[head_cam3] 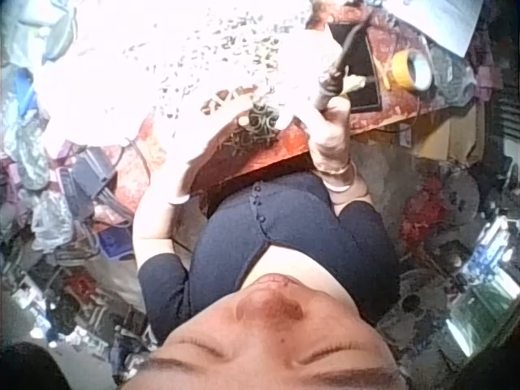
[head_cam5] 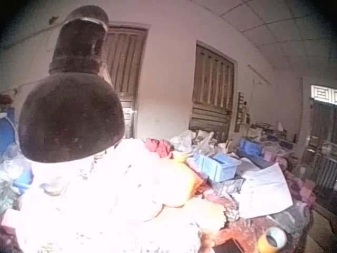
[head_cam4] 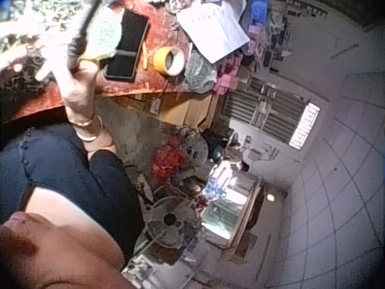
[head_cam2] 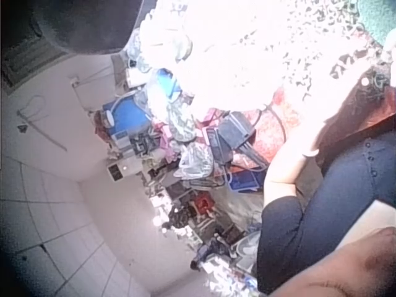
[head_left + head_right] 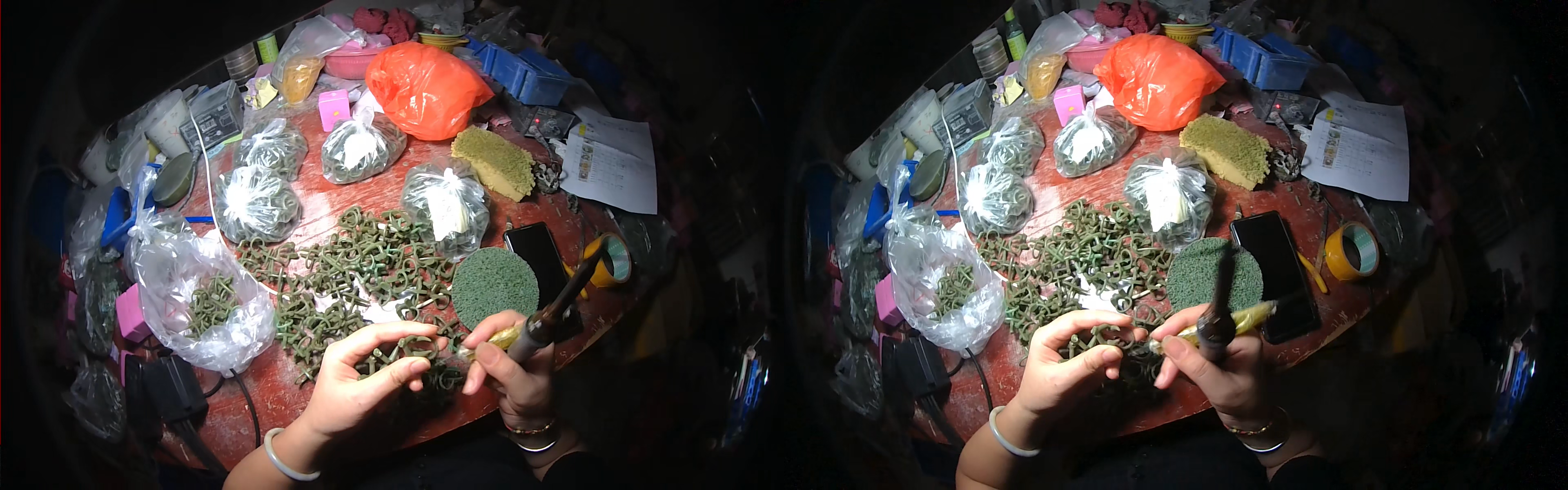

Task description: Using a heat tool to fuse small green plastic leaf segments into clusters.

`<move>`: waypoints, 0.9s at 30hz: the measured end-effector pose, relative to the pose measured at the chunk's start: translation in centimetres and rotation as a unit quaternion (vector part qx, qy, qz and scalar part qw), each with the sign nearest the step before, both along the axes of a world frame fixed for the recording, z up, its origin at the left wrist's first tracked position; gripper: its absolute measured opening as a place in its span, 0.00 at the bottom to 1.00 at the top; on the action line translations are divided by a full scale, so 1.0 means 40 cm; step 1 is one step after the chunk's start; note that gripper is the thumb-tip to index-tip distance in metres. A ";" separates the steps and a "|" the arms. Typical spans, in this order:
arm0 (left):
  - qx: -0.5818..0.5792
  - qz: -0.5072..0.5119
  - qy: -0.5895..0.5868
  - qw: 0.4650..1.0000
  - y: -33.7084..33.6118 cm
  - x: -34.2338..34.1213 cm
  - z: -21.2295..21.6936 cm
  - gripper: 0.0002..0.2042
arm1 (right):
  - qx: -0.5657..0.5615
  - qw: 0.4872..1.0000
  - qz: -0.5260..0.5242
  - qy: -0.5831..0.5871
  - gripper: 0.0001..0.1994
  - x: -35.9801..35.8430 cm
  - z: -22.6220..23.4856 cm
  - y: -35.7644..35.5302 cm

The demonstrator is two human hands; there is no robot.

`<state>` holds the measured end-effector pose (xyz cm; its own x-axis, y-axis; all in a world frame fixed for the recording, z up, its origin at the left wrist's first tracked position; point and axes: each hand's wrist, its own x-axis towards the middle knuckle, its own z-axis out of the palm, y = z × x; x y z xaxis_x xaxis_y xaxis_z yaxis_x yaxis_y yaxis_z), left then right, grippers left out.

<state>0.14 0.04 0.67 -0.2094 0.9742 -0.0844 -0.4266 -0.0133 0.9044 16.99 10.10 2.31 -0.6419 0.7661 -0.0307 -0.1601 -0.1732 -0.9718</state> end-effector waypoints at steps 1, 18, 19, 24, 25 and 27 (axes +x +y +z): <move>0.000 -0.001 0.000 1.000 0.001 -0.001 -0.002 0.16 | 0.000 1.000 -0.001 0.000 0.07 0.000 0.003 0.001; -0.039 0.005 -0.151 0.988 0.001 0.002 0.007 0.15 | 0.164 0.985 0.026 0.045 0.07 0.000 -0.049 0.002; -0.039 0.005 -0.151 0.988 0.002 0.002 0.007 0.15 | 0.194 0.980 0.010 0.038 0.07 -0.003 -0.052 0.000; -0.042 0.006 -0.195 0.980 -0.001 -0.004 0.015 0.15 | 0.183 0.981 0.038 0.047 0.07 -0.003 -0.053 0.000; -0.041 0.005 -0.195 0.980 -0.001 -0.002 0.013 0.15 | 0.150 0.986 0.061 0.043 0.07 0.002 -0.050 -0.001; -0.029 0.006 -0.188 0.982 0.001 0.002 0.004 0.15 | 0.171 0.983 0.038 0.045 0.07 -0.003 -0.068 0.002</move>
<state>0.22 0.10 0.82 -0.1652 0.9631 -0.2126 -0.7298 0.0256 0.6832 16.87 10.20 -0.39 -0.6861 0.6713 0.2805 -0.2476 0.1472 -0.9576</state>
